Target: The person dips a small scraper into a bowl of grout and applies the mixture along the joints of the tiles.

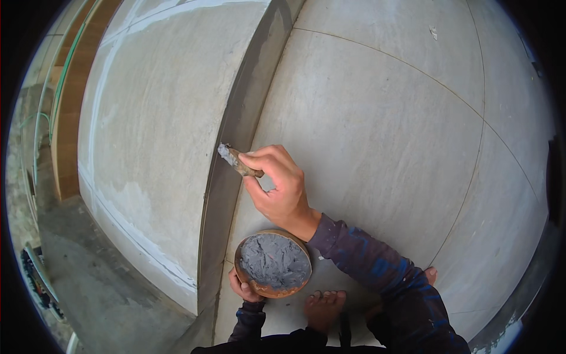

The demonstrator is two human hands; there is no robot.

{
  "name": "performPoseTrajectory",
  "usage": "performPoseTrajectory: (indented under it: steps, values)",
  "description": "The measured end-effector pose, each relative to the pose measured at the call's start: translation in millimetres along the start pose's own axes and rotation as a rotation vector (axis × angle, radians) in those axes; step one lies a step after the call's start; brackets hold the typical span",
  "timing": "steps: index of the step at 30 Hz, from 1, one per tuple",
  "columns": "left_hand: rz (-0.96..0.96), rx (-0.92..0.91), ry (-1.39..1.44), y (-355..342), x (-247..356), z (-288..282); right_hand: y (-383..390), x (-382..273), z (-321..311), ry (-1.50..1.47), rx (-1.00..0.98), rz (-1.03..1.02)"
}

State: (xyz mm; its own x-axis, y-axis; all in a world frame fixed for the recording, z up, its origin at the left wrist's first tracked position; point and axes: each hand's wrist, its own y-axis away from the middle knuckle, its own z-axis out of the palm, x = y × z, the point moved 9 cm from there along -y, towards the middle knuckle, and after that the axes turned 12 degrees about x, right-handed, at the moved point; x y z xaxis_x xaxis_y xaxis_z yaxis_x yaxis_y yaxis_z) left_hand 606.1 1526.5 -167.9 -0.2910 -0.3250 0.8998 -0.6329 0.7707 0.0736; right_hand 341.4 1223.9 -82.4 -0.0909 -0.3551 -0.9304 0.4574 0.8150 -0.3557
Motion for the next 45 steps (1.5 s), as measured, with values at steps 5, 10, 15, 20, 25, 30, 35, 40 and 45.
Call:
performPoseTrajectory:
  steps: [5, 10, 15, 20, 25, 30, 35, 40, 45]
  values:
    - [0.035, -0.013, -0.043, -2.2, 0.5, -2.9, -63.0, 23.3, -8.2, 0.025, 0.284, -0.004]
    - [0.052, 0.005, -0.057, -1.2, -9.3, -12.9, -23.5, 9.1, 10.3, 0.136, 0.180, -0.139]
    - [0.051, 0.034, -0.040, -6.2, 9.3, 5.8, -31.7, 27.3, -11.5, 0.032, 0.126, 0.087]
    - [0.028, -0.038, -0.025, -5.5, 1.6, 0.6, -85.0, 37.0, 3.0, 0.043, 0.292, 0.079]
    - [0.088, -0.017, -0.012, -5.8, 21.0, 13.0, 8.3, -0.3, 4.7, 0.051, 0.088, 0.053]
    - [0.130, -0.019, -0.035, -7.0, 22.0, 10.2, 80.6, -41.9, 12.5, -0.077, -0.290, 0.132]
    - [0.167, -0.015, -0.046, -7.7, 22.6, 3.7, 12.0, -14.7, -16.6, -0.062, 0.033, 0.319]
    - [0.180, -0.023, -0.015, -6.4, 4.2, 4.5, -81.7, -16.8, -17.4, 0.105, -0.018, 0.095]
    - [0.206, -0.066, 0.030, -5.4, -9.0, 1.4, -152.9, -31.1, 29.1, 0.395, -0.236, -0.200]
